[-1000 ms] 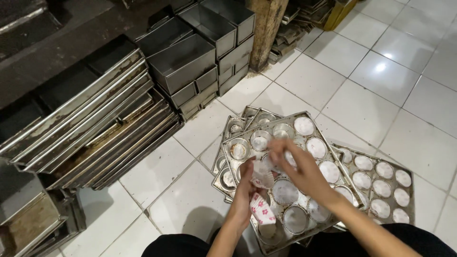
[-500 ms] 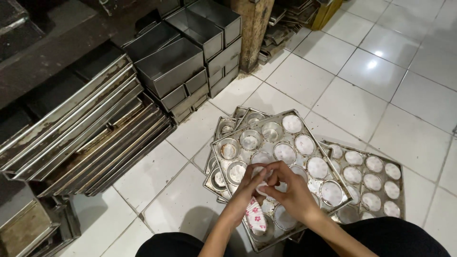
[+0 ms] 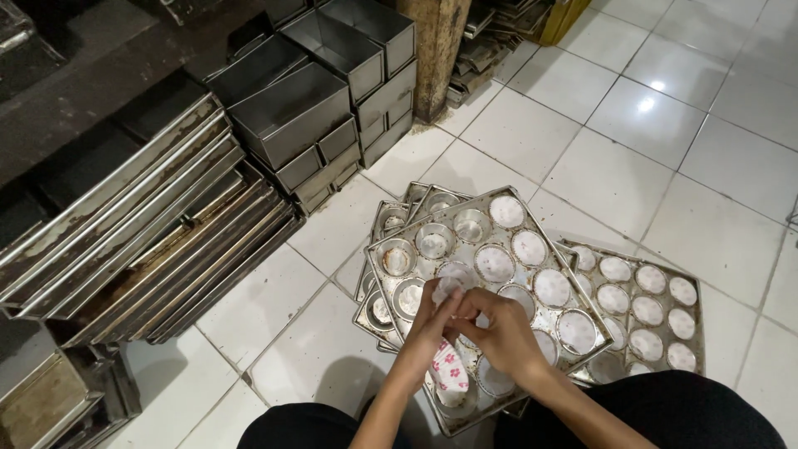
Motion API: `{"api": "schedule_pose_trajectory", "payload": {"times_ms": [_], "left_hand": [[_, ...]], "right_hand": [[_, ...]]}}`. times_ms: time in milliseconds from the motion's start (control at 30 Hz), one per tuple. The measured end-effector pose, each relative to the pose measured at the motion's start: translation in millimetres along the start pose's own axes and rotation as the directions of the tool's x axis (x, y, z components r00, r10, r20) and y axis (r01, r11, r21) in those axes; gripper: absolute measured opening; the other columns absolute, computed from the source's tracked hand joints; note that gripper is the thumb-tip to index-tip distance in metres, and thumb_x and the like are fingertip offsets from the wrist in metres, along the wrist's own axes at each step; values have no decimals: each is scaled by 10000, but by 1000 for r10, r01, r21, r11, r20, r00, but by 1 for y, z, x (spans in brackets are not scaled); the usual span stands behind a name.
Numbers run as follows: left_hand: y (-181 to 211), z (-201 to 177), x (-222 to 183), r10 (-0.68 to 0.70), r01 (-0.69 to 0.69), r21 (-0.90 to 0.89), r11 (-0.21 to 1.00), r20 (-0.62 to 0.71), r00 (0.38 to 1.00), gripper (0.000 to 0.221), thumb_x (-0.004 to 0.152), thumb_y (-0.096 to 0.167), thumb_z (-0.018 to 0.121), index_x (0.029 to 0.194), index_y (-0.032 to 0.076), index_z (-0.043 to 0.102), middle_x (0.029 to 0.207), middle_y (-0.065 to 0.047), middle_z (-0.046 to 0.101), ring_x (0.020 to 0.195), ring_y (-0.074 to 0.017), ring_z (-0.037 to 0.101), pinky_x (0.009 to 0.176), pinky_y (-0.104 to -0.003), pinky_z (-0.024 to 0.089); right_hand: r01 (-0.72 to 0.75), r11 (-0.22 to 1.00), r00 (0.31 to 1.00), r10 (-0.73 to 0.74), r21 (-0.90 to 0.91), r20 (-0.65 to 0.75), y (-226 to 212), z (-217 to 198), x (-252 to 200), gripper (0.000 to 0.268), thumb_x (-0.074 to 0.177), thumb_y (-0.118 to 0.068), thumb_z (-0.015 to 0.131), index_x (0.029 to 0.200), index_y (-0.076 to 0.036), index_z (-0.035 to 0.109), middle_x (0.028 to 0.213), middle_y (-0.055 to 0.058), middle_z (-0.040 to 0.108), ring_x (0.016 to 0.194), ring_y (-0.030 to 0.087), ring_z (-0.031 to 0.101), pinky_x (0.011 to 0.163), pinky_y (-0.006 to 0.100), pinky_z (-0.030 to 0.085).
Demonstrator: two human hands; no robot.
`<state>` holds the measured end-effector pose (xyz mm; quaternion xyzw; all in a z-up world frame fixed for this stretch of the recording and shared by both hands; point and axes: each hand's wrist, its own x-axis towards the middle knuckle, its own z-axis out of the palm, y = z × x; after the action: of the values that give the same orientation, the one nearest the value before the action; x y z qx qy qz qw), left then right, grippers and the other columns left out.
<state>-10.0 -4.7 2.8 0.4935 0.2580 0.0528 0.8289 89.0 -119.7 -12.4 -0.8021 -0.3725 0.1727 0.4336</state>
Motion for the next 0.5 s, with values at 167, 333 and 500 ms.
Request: {"api": "schedule_pose_trajectory", "payload": {"times_ms": [167,333,500], "left_hand": [[-6,-7,6,-28,31,56,998,-63,998,767,900,483,539,1513,59,353,1126,-114,572,931,-162,538,754,-273,421],[-8,-11,11,-92,109,139,984,-123,988,899,862,595,496,1566,92,250,1565,-186,414,1312,-312,543,1005,-376,470],[-17,-12,17,-187,237,146,960,-292,938,1091,787,729,397,1598,97,31,1681,-155,80,1544,-356,154,1222,-574,234]], "right_hand": [[-34,992,989,16,119,149,0,-13,8,123,784,-113,819,902,-79,810,806,9,828,648,102,724,624,244,566],[-158,980,982,142,122,128,-4,-11,5,59,775,-117,855,752,-71,825,710,11,832,585,88,698,640,229,556],[-188,938,982,171,291,85,64,11,14,117,913,-24,673,814,-49,615,740,105,713,564,182,681,497,266,601]]}}
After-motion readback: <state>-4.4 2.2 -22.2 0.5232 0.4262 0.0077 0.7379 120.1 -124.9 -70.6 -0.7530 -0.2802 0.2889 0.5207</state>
